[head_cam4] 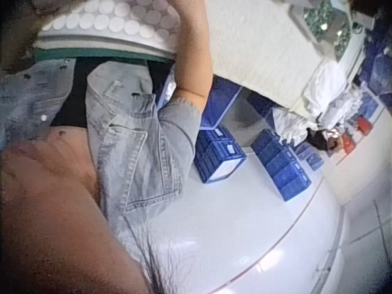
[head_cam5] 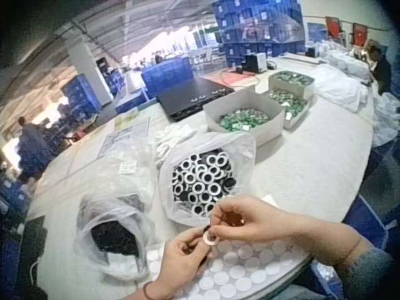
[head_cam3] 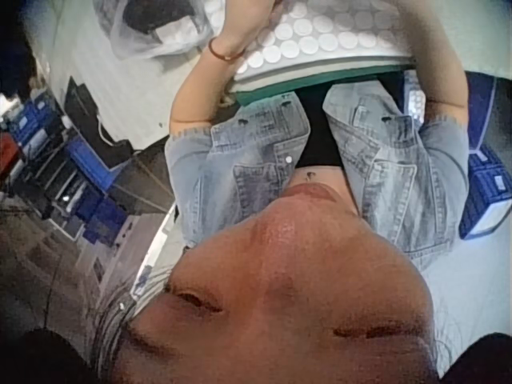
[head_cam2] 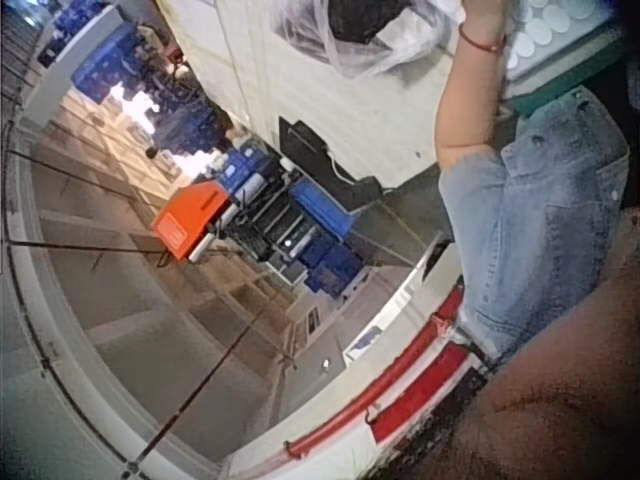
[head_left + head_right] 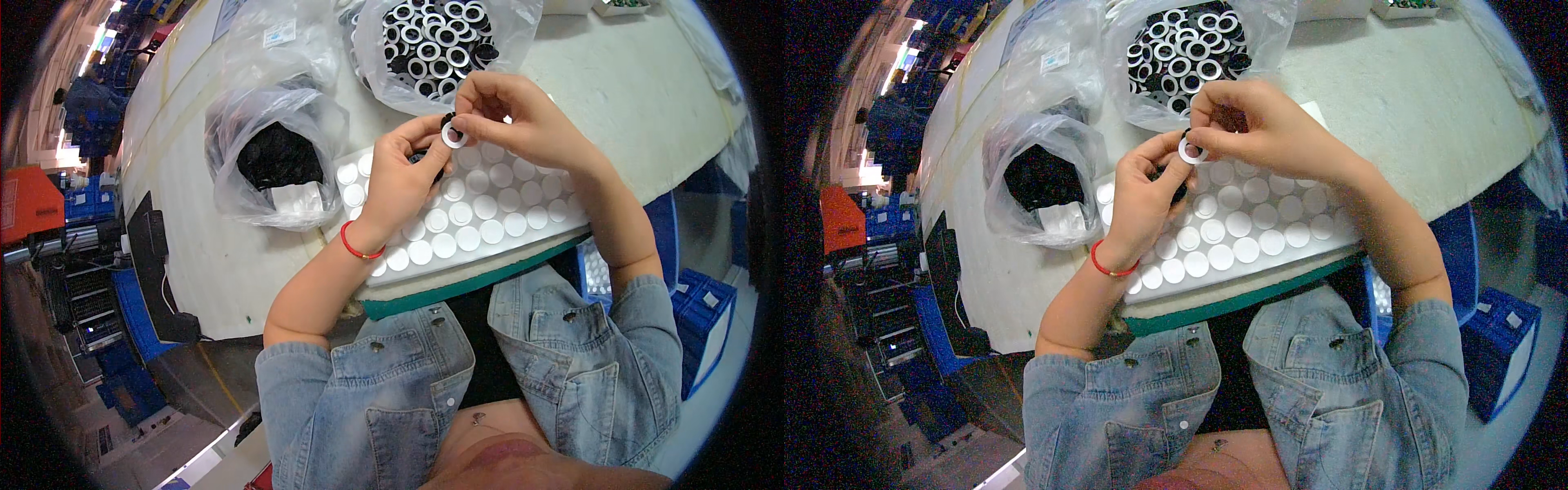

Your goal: The person assembles components by taking white rings and black plastic pieces from bags and attaching the rings onto the pieces by hand.

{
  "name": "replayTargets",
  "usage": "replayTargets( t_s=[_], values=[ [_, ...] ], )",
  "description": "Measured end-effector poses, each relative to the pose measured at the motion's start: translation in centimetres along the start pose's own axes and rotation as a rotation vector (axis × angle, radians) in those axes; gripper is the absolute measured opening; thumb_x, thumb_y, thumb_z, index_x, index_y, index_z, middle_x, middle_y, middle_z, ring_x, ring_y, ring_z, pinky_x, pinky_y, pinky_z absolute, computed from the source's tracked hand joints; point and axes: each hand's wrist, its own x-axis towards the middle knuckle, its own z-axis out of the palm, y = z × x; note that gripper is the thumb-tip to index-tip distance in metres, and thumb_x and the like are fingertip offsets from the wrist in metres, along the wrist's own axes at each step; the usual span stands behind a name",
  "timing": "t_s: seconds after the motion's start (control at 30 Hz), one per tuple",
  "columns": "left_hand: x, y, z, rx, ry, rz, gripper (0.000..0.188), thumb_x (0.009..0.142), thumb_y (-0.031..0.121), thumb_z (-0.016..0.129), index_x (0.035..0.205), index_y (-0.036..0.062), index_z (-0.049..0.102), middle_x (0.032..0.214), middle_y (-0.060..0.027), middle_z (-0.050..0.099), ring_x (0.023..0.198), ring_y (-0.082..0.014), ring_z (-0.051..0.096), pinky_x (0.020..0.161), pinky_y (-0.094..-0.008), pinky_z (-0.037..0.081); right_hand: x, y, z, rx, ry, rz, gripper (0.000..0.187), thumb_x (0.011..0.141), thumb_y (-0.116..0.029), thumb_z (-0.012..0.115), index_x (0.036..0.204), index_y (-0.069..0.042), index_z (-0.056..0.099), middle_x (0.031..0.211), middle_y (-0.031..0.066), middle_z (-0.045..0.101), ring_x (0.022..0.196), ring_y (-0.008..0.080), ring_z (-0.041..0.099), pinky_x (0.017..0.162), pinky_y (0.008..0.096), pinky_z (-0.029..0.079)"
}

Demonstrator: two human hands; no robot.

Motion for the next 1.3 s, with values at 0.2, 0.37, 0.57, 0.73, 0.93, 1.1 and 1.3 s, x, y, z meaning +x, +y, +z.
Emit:
replayTargets(
  t_s=[0.2, 0.37, 0.57, 0.73, 0.93, 1.1, 1.3],
  values=[
    [0.0, -0.2, -0.1, 0.038, -0.036, 0.037, 0.022, 0.096, 0.016, 0.056, 0.111, 0.001, 0.063, 0.068, 0.0025, 0.06, 0.046, 0.0004, 0.042, 0.04, -0.0165, 0.03, 0.1, 0.6, 0.5, -0.056, 0.115, 0.025, 0.018, 0.087, -0.015, 0.064, 0.079, -0.001, 0.056, 0.068, 0.0012, 0.059, 0.061, 0.0061, 0.056, 0.055, 0.022, 0.044],
    [0.0, -0.4, -0.1, 0.044, -0.036, 0.05, 0.022, 0.096, 0.013, 0.054, 0.114, 0.0009, 0.062, 0.073, 0.0008, 0.063, 0.048, -0.0001, 0.043, 0.042, -0.0165, 0.031, 0.0, 0.1, 0.5, -0.172, 0.182, -0.003, 0.017, 0.085, -0.014, 0.064, 0.079, 0.0, 0.057, 0.067, 0.0026, 0.059, 0.062, 0.0077, 0.055, 0.055, 0.0234, 0.044],
    [-0.1, -0.2, 0.0, 0.072, -0.015, 0.089, 0.022, 0.097, 0.013, 0.053, 0.112, 0.0005, 0.062, 0.074, 0.0003, 0.063, 0.049, -0.0009, 0.042, 0.041, -0.017, 0.032, 0.0, 0.6, 0.5, -0.157, 0.2, -0.018, 0.017, 0.084, -0.014, 0.065, 0.08, 0.0, 0.056, 0.068, 0.0037, 0.059, 0.063, 0.0089, 0.054, 0.055, 0.025, 0.045],
    [-0.2, -0.3, -0.1, -0.008, 0.007, 0.024, 0.025, 0.098, 0.019, 0.053, 0.112, 0.0019, 0.062, 0.068, 0.0006, 0.057, 0.044, -0.0018, 0.041, 0.037, -0.0171, 0.029, 0.0, 0.8, 0.4, -0.18, 0.156, -0.059, 0.017, 0.084, -0.013, 0.065, 0.079, 0.0, 0.055, 0.068, 0.0041, 0.059, 0.063, 0.0092, 0.054, 0.055, 0.0254, 0.045],
    [-0.1, -0.8, -0.2, 0.06, 0.014, 0.082, 0.023, 0.097, 0.018, 0.054, 0.112, 0.0018, 0.062, 0.067, 0.0014, 0.056, 0.044, -0.0017, 0.04, 0.036, -0.0178, 0.028, -0.1, 0.5, 0.5, -0.115, 0.134, -0.003, 0.015, 0.085, -0.011, 0.064, 0.079, 0.0, 0.054, 0.068, 0.003, 0.058, 0.061, 0.0081, 0.056, 0.055, 0.0241, 0.046],
    [-0.1, -0.6, -0.2, 0.038, 0.013, 0.064, 0.019, 0.094, 0.009, 0.055, 0.107, 0.0002, 0.065, 0.071, 0.0032, 0.061, 0.05, 0.0015, 0.041, 0.042, -0.017, 0.028, 0.0, -0.2, 0.6, -0.043, 0.108, 0.029, 0.013, 0.089, -0.008, 0.062, 0.09, -0.002, 0.05, 0.079, -0.0003, 0.053, 0.069, 0.0046, 0.055, 0.062, 0.0189, 0.05],
    [0.0, -0.7, -0.3, -0.011, 0.062, 0.065, 0.018, 0.091, 0.008, 0.06, 0.107, 0.001, 0.064, 0.074, 0.0026, 0.062, 0.049, 0.0011, 0.042, 0.041, -0.0165, 0.028, 0.1, 1.5, 0.3, 0.076, 0.023, 0.029, 0.014, 0.083, -0.006, 0.064, 0.085, -0.004, 0.049, 0.072, -0.0035, 0.049, 0.068, 0.0035, 0.048, 0.057, 0.0204, 0.041]
  ],
)
